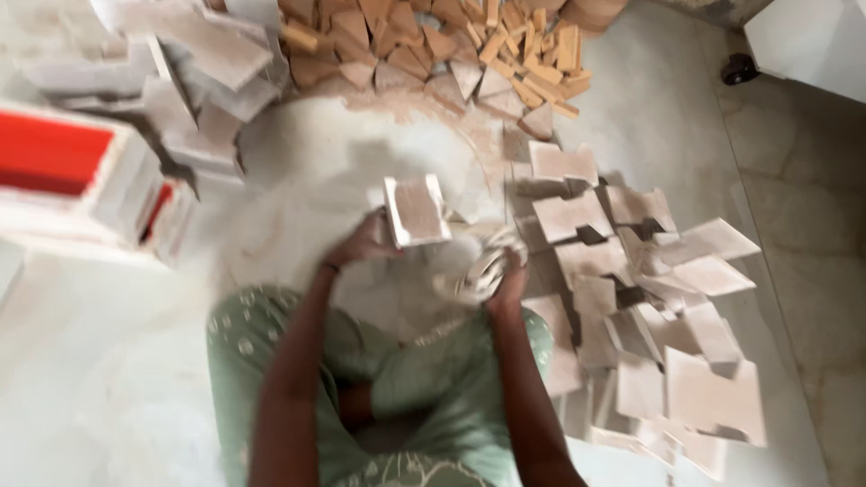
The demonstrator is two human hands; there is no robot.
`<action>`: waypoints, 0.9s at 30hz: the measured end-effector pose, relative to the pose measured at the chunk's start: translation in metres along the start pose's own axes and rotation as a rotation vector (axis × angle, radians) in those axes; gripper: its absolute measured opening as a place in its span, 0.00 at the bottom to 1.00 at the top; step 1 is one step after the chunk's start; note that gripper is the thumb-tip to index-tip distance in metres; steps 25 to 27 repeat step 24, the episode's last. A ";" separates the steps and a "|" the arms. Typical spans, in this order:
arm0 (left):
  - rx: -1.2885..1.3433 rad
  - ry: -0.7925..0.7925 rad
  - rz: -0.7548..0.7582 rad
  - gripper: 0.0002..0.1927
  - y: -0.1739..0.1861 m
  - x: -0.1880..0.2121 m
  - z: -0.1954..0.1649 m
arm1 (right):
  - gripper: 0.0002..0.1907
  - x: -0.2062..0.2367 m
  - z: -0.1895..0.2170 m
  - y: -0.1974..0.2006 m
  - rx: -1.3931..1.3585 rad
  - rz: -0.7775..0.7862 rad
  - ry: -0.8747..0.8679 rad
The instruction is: The person sits cross-legged on the floor and wipes plaster or ceramic pieces one at a time with a cloth, turning each piece to wipe its surfaces, then sets it on a growing pile beside them. Piles of similar pieces and small wooden blocks surround the work area.
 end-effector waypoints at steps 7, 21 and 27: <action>-0.682 0.345 0.101 0.59 0.019 0.012 -0.035 | 0.16 0.002 0.011 -0.010 -0.476 0.280 -0.284; -0.981 0.402 0.229 0.86 -0.024 -0.064 -0.030 | 0.08 -0.019 0.013 -0.001 0.246 0.005 0.145; -0.813 0.297 0.180 0.87 -0.014 -0.070 -0.011 | 0.13 -0.018 0.016 -0.035 0.887 0.007 0.638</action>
Point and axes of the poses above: each hand's wrist, its own x-axis away from the middle knuckle, its own y-axis out of the back of the hand, z = x × y, the point moved 6 cm from there along -x, towards the middle knuckle, and after that the axes turned 6 degrees about x, right-handed, at the moved point
